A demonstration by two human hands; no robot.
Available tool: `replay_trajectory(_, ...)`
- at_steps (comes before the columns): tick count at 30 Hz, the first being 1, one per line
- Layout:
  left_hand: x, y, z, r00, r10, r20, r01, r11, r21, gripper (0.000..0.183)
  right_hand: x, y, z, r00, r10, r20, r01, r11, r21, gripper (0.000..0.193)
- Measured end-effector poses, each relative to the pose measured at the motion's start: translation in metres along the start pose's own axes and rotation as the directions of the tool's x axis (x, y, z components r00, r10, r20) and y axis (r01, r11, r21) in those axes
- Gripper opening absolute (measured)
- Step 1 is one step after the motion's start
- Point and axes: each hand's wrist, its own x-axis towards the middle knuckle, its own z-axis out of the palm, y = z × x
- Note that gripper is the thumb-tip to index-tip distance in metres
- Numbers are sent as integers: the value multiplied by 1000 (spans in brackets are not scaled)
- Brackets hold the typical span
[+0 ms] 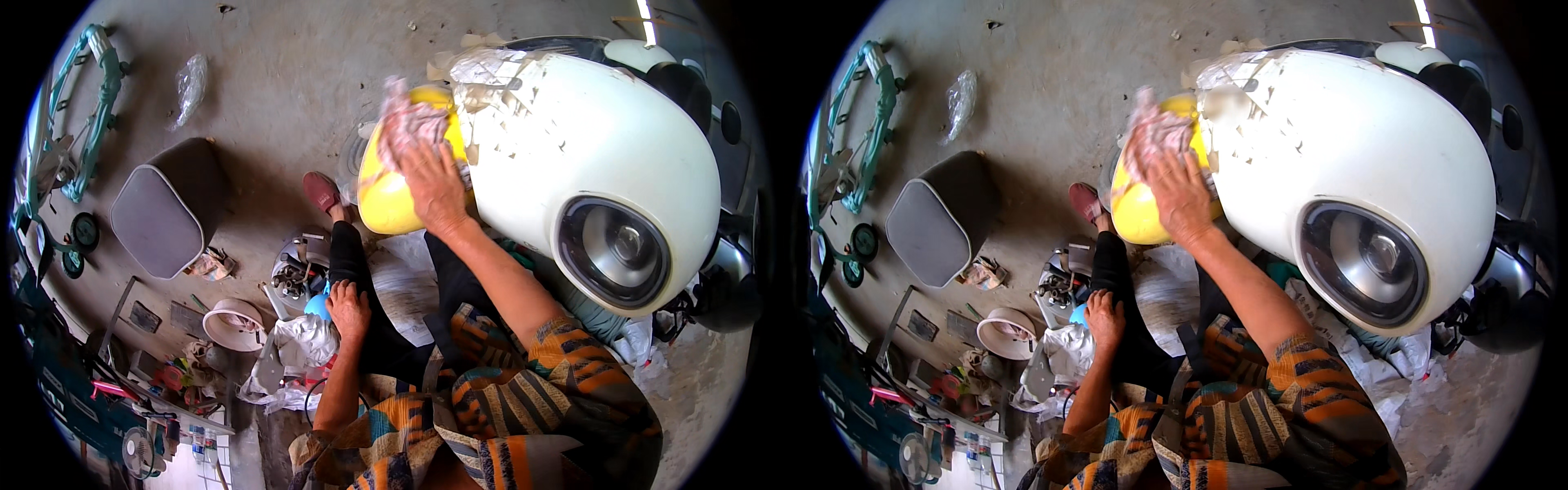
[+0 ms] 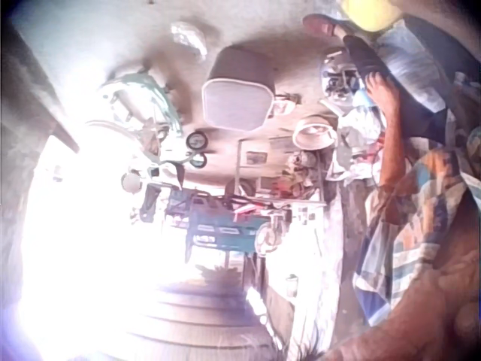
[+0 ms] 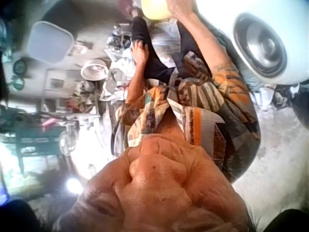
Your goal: The person wipes the front and seat of a motorcycle and then cleans a baby walker using a cloth.
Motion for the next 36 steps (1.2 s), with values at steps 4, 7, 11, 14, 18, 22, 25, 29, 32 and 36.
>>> replay_trajectory(4, -3, 2, 1, 1000, -18, 14, 18, 1000, 6, 37, -12, -12, 6, 999, -23, 32, 26, 995, -100, 34)
replay_trajectory(7, -5, 2, -3, 999, -17, 31, 16, 999, 30, 39, -23, -29, 12, 970, -165, 176, 173, 985, -30, 38)
replay_trajectory(11, -11, 4, -12, 999, 19, 46, -20, 1000, 21, 44, -6, -3, 12, 951, -240, 193, 252, 967, -44, 41)
replay_trajectory(14, -21, 11, -22, 989, -26, 145, 27, 1000, -6, 56, 1, 6, -8, 996, -51, 70, 58, 993, -105, 35)
replay_trajectory(18, -7, -5, -16, 940, -56, 337, 253, 778, -575, 64, -31, -30, 0, 990, -61, 124, 60, 998, 15, 34)
replay_trajectory(22, 15, 43, -99, 850, 69, 522, 527, -134, -840, 72, -30, -86, -8, 937, -53, 344, -59, 949, 308, 46)
replay_trajectory(25, 35, 70, -142, 875, 169, 453, 482, -379, -790, 65, -33, -119, -35, 974, -186, 131, 120, 910, 397, 47)
replay_trajectory(29, 47, 89, -158, 944, 174, 280, 328, -427, -843, 49, -49, -131, -60, 953, -295, -74, 293, 824, 485, 33)
replay_trajectory(32, 50, 84, -143, 905, -11, 424, 379, -429, -820, 39, -57, -132, -96, 946, -322, -34, 288, 788, 544, 22)
replay_trajectory(36, 38, 104, -150, 900, -82, 428, 335, -495, -801, 23, -82, -116, -141, 971, -137, -193, 228, 763, 605, 26)
